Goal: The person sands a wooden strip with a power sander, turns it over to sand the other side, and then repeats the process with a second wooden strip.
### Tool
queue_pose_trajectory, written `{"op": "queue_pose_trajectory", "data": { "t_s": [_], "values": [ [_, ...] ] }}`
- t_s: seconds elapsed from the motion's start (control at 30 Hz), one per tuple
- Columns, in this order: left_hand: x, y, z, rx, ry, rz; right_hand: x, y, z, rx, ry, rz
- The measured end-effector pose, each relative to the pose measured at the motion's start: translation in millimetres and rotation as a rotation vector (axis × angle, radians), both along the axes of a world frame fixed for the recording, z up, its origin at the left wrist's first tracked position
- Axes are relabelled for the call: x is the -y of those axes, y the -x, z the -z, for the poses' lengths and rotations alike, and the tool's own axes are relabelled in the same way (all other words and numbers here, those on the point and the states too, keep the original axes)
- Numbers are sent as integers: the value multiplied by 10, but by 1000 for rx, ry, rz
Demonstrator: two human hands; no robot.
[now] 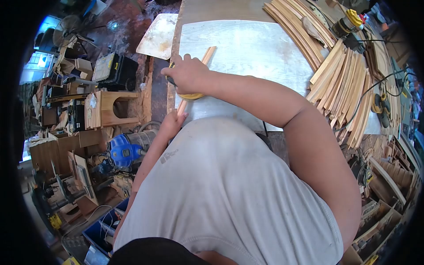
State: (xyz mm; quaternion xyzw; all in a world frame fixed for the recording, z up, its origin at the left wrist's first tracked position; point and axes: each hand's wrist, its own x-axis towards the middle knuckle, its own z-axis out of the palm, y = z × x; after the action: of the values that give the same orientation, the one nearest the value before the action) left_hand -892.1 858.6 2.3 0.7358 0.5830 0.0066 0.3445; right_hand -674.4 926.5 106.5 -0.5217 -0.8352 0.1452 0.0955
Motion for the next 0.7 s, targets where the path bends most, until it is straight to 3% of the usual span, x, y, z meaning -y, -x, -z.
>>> {"op": "queue_pose_trajectory", "data": {
  "t_s": [0.17,0.37,0.47,0.7],
  "values": [
    [103,117,66,6,6,-19,-171,-177,6,16,33,70],
    [84,181,3,-29,52,-28,-951,-1001,280,64,-10,358],
    [39,214,33,-7,-46,-9,-1158,-1346,293,59,-58,433],
    [-2,223,-8,15,-2,-11,-1059,-1378,196,146,-155,394]
  ]
}}
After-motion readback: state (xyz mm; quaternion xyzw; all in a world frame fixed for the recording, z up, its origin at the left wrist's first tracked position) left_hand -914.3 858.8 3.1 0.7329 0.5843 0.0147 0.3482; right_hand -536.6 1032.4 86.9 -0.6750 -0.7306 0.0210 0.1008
